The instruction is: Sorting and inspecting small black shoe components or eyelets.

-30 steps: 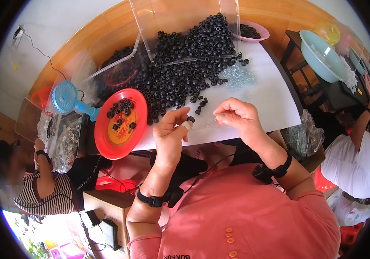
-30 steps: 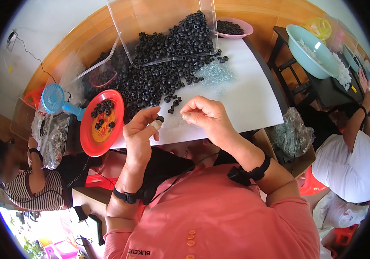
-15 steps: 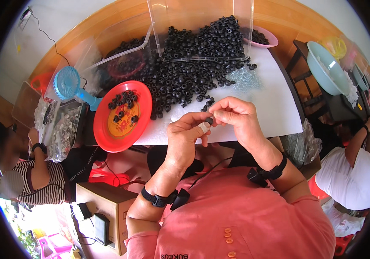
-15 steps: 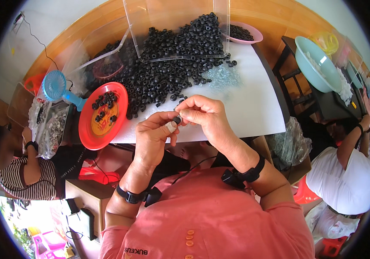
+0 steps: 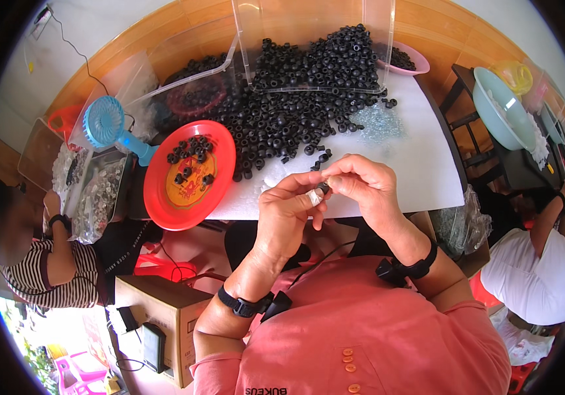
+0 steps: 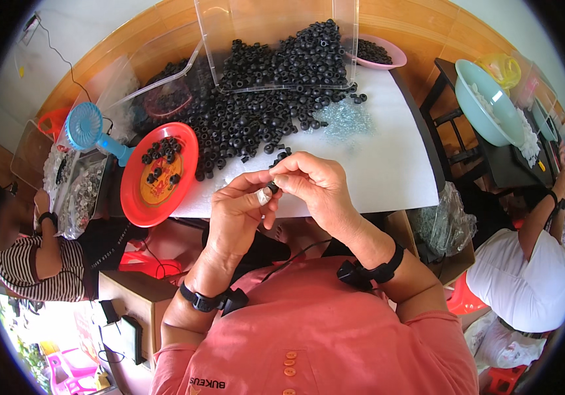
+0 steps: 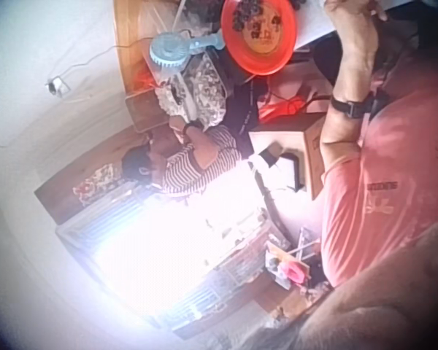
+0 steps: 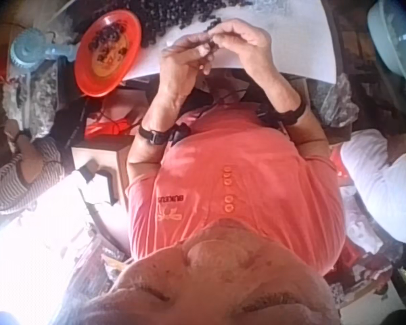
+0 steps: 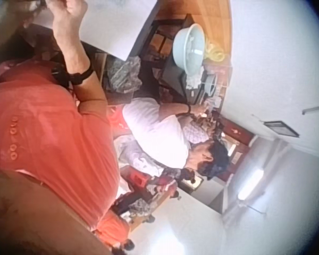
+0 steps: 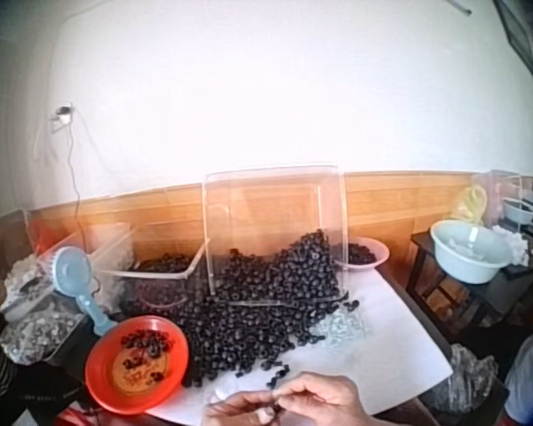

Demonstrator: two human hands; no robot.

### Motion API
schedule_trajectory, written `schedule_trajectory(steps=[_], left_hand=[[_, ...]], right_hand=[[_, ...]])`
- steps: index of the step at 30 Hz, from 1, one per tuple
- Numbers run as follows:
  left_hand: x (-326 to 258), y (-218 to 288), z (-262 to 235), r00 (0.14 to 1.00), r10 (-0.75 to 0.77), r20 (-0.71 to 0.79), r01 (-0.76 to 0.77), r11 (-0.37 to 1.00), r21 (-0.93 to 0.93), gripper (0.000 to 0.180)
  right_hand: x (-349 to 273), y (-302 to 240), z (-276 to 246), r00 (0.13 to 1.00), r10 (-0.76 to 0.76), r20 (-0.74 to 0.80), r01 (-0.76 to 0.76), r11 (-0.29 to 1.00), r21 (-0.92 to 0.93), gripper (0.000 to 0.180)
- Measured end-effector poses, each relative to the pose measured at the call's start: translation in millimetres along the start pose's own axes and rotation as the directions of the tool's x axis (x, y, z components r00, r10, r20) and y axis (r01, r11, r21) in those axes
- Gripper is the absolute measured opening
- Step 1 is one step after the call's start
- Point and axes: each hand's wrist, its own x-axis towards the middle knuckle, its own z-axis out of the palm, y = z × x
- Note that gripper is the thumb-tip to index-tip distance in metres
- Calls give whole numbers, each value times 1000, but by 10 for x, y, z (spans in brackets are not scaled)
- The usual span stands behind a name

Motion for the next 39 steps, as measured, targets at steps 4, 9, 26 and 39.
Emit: schedule_trajectory(steps=[4, 9, 26, 39], left_hand=[[2, 11, -43, 997, -18, 72, 20, 999, -30, 22], [33, -39, -70, 999, -7, 42, 12, 993, -114, 23], [9, -67, -143, 995, -21, 96, 33, 992, -123, 21], [-1, 98, -283, 998, 65, 19, -64, 997, -53, 25]], right_hand=[[-16, -7, -1, 999, -39, -4, 39, 999, -22, 7], [-24, 26, -36, 982, -188, 28, 190, 973, -129, 7], [-26, -36, -30, 983, 148, 105, -162, 976, 146, 4], [315, -271, -257, 995, -102, 7, 88, 827, -555, 2]])
